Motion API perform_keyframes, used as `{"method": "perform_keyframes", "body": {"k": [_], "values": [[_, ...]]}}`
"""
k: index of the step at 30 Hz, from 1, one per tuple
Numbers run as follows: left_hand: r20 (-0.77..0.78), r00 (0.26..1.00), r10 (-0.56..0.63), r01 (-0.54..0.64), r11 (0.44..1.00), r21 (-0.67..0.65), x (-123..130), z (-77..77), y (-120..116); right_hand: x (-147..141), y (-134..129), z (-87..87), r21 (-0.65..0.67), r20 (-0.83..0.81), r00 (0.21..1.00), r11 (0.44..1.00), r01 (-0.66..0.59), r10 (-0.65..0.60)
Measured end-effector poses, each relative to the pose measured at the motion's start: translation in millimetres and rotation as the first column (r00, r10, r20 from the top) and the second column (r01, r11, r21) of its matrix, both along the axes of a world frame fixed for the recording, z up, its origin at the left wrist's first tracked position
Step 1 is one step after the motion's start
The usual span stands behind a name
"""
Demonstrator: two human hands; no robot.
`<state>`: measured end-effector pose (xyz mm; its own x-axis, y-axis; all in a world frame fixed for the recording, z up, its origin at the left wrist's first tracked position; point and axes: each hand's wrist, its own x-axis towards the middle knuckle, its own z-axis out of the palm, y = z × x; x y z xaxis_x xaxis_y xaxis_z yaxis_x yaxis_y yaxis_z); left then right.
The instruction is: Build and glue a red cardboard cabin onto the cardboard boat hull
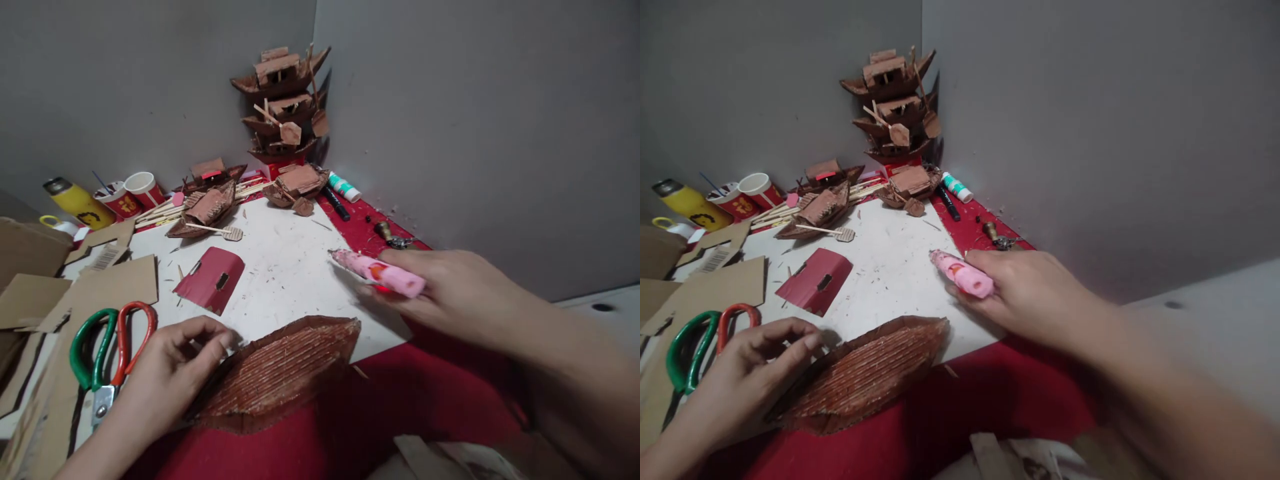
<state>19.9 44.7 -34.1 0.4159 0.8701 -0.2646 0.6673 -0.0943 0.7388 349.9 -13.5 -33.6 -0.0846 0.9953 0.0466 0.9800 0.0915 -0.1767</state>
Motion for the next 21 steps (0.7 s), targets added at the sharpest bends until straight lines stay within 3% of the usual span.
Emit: {"method": "perform_keyframes", "body": {"k": [3,5,9,13,16,18,20,21], "values": [[-0.094,0.983,0.158,-0.128,0.955,0.268,-15,3.9,8,4,17,-8.5,-0.115,0.149,0.985,0.988,0.100,-0.082],[-0.154,0.964,0.215,-0.153,0.928,0.340,-21,3.9,15,10,24,-14.4,-0.159,0.172,0.980,0.978,0.132,-0.104],[-0.191,0.950,0.246,-0.194,0.948,0.252,-16,-1.6,24,20,26,-18.5,-0.205,0.118,0.992,0.976,0.072,-0.049],[-0.007,0.951,0.309,-0.305,0.944,0.127,-7,-13.9,30,22,14,-11.4,-0.171,0.060,0.998,0.985,-0.010,0.021],[0.179,0.896,0.406,-0.406,0.913,-0.041,-7,-22.8,35,19,8,-3.3,-0.037,-0.046,0.996,0.996,-0.077,0.075],[0.289,0.834,0.470,-0.468,0.880,-0.083,-8,-21.4,34,14,8,1.3,0.132,-0.131,0.980,0.983,-0.130,0.147],[0.333,0.821,0.464,-0.492,0.871,0.000,-7,-11.3,25,7,11,4.6,0.352,-0.172,0.955,0.921,-0.168,0.241],[0.309,0.853,0.420,-0.464,0.882,0.083,-5,-4.0,18,2,13,5.7,0.461,-0.171,0.944,0.870,-0.176,0.281]]}}
